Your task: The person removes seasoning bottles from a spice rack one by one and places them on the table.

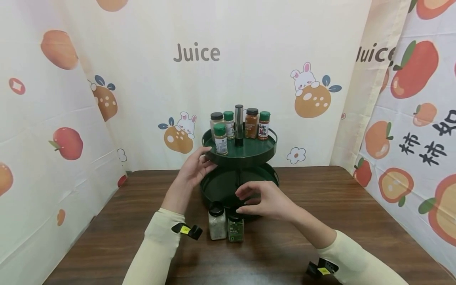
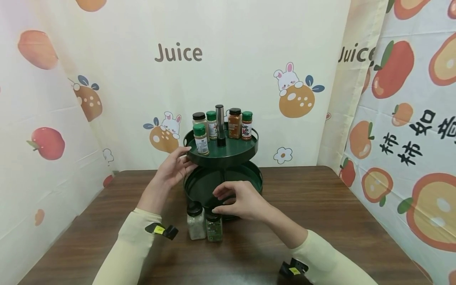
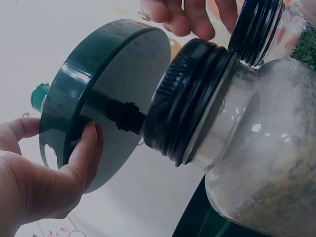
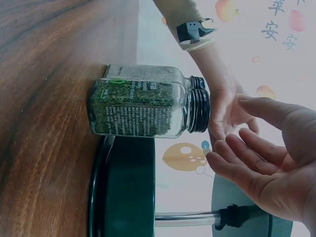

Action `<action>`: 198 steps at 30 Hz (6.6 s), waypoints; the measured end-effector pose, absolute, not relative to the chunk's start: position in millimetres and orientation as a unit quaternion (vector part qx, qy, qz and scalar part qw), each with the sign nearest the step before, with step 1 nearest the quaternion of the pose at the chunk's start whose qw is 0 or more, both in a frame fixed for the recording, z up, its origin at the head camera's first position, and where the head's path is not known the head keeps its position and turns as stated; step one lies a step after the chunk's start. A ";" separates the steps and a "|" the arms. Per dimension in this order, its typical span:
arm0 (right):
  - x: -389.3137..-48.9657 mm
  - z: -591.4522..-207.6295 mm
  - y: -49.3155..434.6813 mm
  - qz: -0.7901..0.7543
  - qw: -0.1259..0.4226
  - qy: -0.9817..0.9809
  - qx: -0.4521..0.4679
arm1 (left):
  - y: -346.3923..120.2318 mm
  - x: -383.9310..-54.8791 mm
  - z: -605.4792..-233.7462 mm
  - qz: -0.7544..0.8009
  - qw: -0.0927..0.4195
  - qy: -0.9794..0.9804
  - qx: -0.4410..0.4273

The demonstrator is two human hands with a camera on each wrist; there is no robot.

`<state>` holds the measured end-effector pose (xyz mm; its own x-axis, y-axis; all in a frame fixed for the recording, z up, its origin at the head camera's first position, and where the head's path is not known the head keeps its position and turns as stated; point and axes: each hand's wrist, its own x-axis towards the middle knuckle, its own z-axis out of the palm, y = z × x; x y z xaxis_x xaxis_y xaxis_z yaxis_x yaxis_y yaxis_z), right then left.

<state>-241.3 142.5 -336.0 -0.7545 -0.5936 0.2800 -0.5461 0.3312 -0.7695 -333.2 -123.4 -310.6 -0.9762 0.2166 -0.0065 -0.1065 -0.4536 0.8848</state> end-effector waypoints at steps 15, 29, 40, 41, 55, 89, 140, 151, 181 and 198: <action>-242.3 -311.5 152.7 -0.440 -0.013 0.833 -0.335 | -123.9 -335.3 -310.2 0.852 0.099 0.511 0.055; -248.1 -263.6 156.1 -0.439 -0.038 0.836 -0.327 | -124.4 -334.9 -309.7 0.853 0.099 0.510 0.057; -259.1 -240.3 161.7 -0.448 -0.039 0.823 -0.346 | -124.8 -334.4 -310.4 0.850 0.102 0.514 0.053; -260.1 -237.9 161.2 -0.450 -0.039 0.822 -0.347 | -124.9 -334.4 -310.4 0.850 0.102 0.515 0.054; -290.8 -214.9 148.5 -0.396 -0.091 0.851 -0.333 | -121.4 -334.8 -307.9 0.851 0.103 0.511 0.053; -349.6 -208.3 103.5 -0.414 -0.058 0.866 -0.274 | -123.4 -334.7 -310.5 0.850 0.107 0.511 0.060; -361.9 -214.8 74.9 -0.492 0.057 0.830 -0.256 | -124.6 -335.8 -311.1 0.849 0.103 0.515 0.059; -352.1 -197.8 81.7 -0.507 0.047 0.821 -0.260 | -124.9 -334.1 -309.3 0.850 0.104 0.513 0.062; -314.2 -184.0 102.8 -0.551 0.030 0.778 -0.300 | -123.3 -334.7 -310.5 0.850 0.105 0.513 0.060; -279.8 -192.3 117.0 -0.555 0.037 0.763 -0.330 | -123.2 -334.7 -310.7 0.851 0.102 0.513 0.056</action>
